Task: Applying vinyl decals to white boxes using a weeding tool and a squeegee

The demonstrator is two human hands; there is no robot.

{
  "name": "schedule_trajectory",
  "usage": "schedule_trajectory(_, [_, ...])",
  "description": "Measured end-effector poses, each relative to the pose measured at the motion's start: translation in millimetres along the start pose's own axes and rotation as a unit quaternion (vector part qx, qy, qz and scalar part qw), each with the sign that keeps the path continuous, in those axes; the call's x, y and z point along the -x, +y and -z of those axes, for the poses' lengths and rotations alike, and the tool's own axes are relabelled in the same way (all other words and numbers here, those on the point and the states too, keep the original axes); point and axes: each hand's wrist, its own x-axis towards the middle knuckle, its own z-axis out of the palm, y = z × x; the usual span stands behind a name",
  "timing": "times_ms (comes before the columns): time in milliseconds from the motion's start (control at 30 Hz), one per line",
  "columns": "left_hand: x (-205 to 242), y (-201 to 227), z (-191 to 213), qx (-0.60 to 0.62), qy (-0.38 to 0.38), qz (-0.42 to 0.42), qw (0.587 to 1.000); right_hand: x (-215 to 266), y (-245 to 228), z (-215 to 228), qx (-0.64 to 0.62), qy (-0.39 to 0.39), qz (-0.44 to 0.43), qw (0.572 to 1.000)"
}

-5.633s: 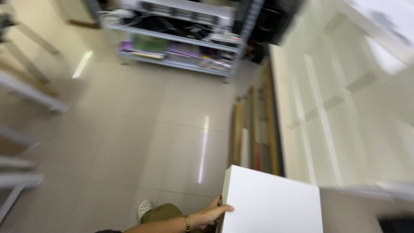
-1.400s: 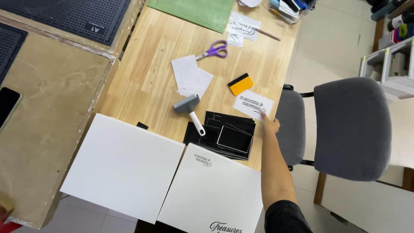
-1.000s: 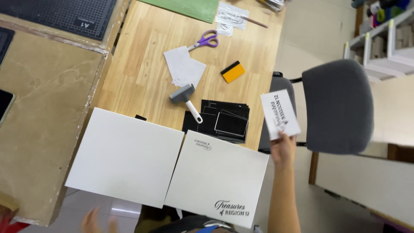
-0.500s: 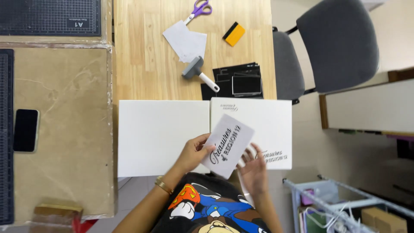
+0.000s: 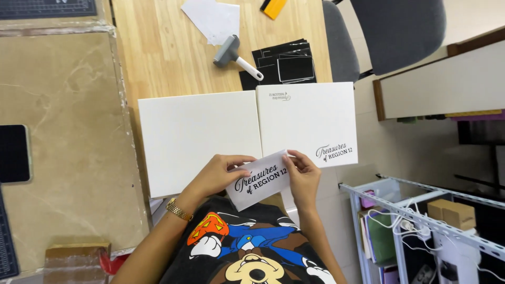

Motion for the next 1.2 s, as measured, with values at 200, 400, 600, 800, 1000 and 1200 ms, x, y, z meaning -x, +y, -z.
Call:
schedule_trajectory(200, [-1, -7, -11, 0.03, -0.029, 0.024, 0.999, 5, -11, 0, 0.219, 0.08, 0.257, 0.938])
schedule_trajectory(400, [3, -13, -18, 0.051, -0.101, 0.048, 0.992, 1, -7, -6, 0.241, 0.091, 0.425, 0.868])
schedule_trajectory(600, [-27, -6, -25, 0.197, -0.063, 0.044, 0.977, 9, -16, -15, 0.224, 0.039, 0.493, 0.84])
schedule_trajectory(800, [-35, 17, -27, 0.053, -0.022, 0.037, 0.998, 11, -27, -14, 0.238, 0.038, 0.547, 0.802])
schedule_trajectory(1000, [-44, 8, -26, 0.058, -0.012, 0.061, 0.996, 15, -20, -9, 0.238, 0.042, 0.579, 0.779])
schedule_trajectory(1200, [-35, 24, -6, 0.017, -0.007, 0.029, 0.999, 25, -40, -7, 0.193, -0.01, 0.608, 0.77])
